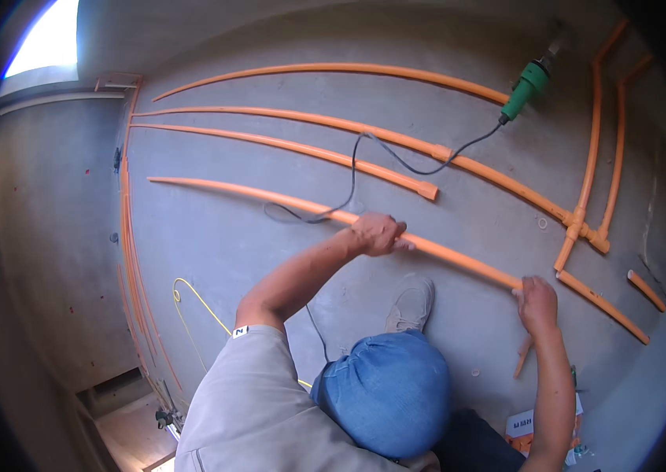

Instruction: The person connects orange conduit pipes on a concrete floor by heating the pipe ends with a specialized heating tool and pressing them together.

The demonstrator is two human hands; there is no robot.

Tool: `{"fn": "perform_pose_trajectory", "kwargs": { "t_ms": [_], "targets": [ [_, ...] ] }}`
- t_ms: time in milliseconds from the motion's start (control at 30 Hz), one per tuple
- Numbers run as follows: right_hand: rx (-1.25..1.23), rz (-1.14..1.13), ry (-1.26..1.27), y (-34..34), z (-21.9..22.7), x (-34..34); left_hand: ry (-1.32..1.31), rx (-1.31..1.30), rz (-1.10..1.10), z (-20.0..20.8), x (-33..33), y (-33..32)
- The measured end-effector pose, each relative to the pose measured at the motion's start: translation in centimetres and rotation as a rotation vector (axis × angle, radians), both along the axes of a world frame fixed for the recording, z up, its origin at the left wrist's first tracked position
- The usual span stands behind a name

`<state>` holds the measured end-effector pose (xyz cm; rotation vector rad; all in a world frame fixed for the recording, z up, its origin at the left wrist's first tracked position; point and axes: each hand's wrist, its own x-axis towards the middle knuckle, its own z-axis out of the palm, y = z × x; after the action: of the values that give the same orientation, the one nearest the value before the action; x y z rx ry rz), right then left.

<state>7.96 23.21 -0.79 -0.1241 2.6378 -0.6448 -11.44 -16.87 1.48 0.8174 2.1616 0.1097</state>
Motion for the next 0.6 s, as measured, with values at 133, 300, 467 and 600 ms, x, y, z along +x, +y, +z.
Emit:
{"fn": "perform_pose_trajectory", "kwargs": {
  "t_ms": [133, 300, 467, 600],
  "targets": [
    [0.086, -0.076, 0.076, 2.8, 0.4, -2.6, 0.066, 0.058, 0.025, -1.7, -0.8, 3.2],
    [0.06, -0.22, 0.098, 3.4, -1.1, -0.3, 0.108, 0.11, 0.017, -4.1, -2.3, 4.9],
    [0.016, -0.342, 0.126, 2.7, -1.7, -1.8, 0.211, 0.239, 0.079, -4.7, -2.4, 3.6],
    [0.053, -0.392, 0.167, 3.7, -2.8, -0.9, 0.325, 0.294, 0.085, -5.7, -1.8, 1.7]
  ]
}}
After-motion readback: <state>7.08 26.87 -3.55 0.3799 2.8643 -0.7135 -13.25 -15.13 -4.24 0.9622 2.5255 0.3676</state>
